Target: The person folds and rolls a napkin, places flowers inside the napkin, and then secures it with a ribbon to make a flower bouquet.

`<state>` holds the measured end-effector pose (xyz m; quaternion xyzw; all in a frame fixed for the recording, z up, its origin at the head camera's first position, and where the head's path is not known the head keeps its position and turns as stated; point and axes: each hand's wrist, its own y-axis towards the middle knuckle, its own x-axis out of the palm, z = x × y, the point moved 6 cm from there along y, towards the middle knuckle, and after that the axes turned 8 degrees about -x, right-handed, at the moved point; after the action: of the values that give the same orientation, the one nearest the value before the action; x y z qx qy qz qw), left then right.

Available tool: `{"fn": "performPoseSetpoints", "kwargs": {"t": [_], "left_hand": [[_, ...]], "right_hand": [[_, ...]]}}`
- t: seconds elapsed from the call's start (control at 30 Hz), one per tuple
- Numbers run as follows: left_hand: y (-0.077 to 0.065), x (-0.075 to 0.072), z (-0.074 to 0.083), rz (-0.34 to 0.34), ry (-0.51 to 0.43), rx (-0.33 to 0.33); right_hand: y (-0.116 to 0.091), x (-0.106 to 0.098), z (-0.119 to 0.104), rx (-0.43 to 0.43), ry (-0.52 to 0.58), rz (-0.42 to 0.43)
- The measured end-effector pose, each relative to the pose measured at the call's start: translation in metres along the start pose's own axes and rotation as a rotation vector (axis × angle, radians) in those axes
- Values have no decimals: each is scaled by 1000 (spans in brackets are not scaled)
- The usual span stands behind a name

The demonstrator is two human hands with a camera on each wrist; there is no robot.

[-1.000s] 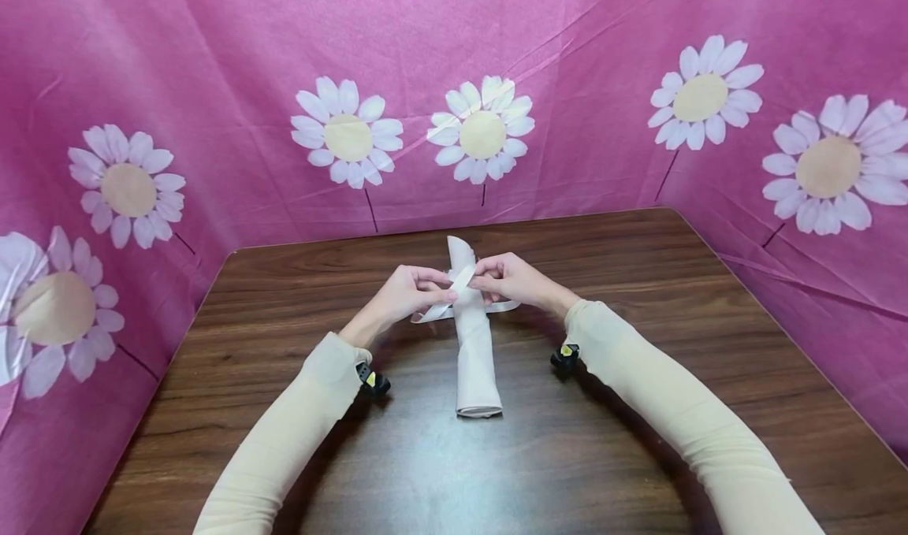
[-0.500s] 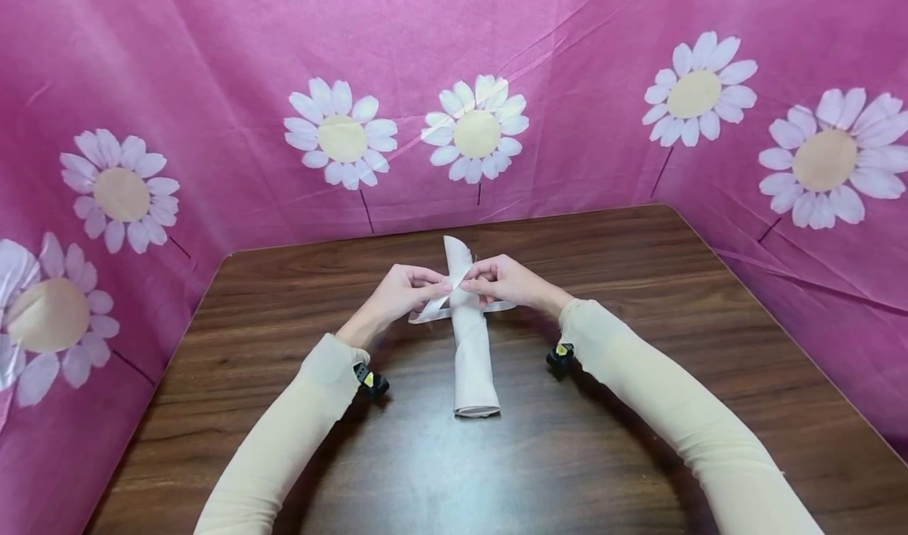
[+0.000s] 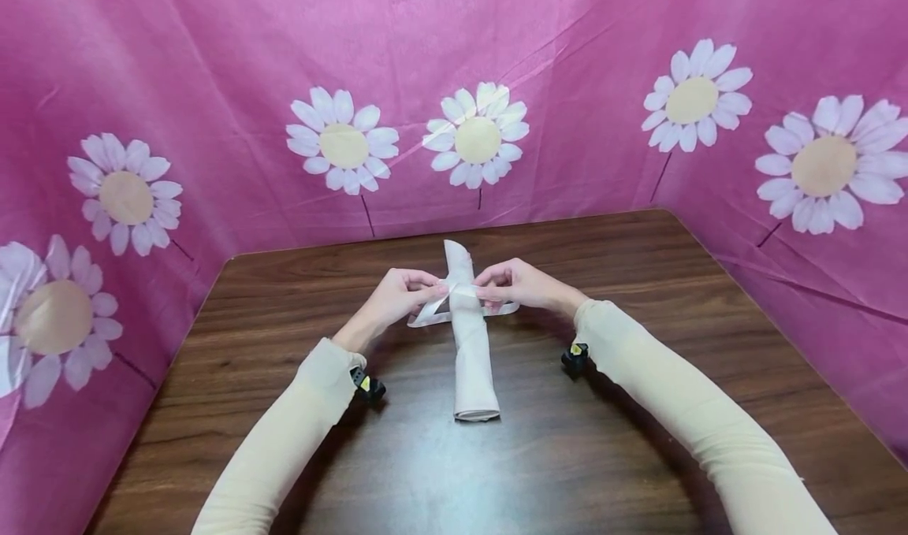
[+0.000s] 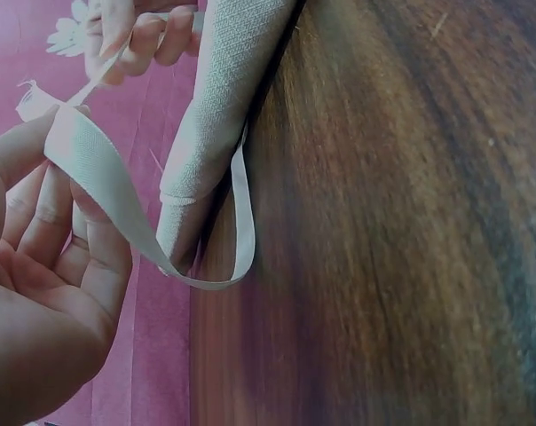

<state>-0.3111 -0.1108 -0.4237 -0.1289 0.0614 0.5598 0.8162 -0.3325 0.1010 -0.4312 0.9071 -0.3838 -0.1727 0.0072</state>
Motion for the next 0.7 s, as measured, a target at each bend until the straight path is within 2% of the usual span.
{"fn": "performPoseSetpoints", "kwargs": {"t": [0.37,0.7], "left_hand": [[-1,7,-3,-73,-51,-44],[-1,9,-3,-87,-44,-51]], "right_hand": [[4,7,-2,-49,-16,-5],[8,7,-9,-56,42,49]]}}
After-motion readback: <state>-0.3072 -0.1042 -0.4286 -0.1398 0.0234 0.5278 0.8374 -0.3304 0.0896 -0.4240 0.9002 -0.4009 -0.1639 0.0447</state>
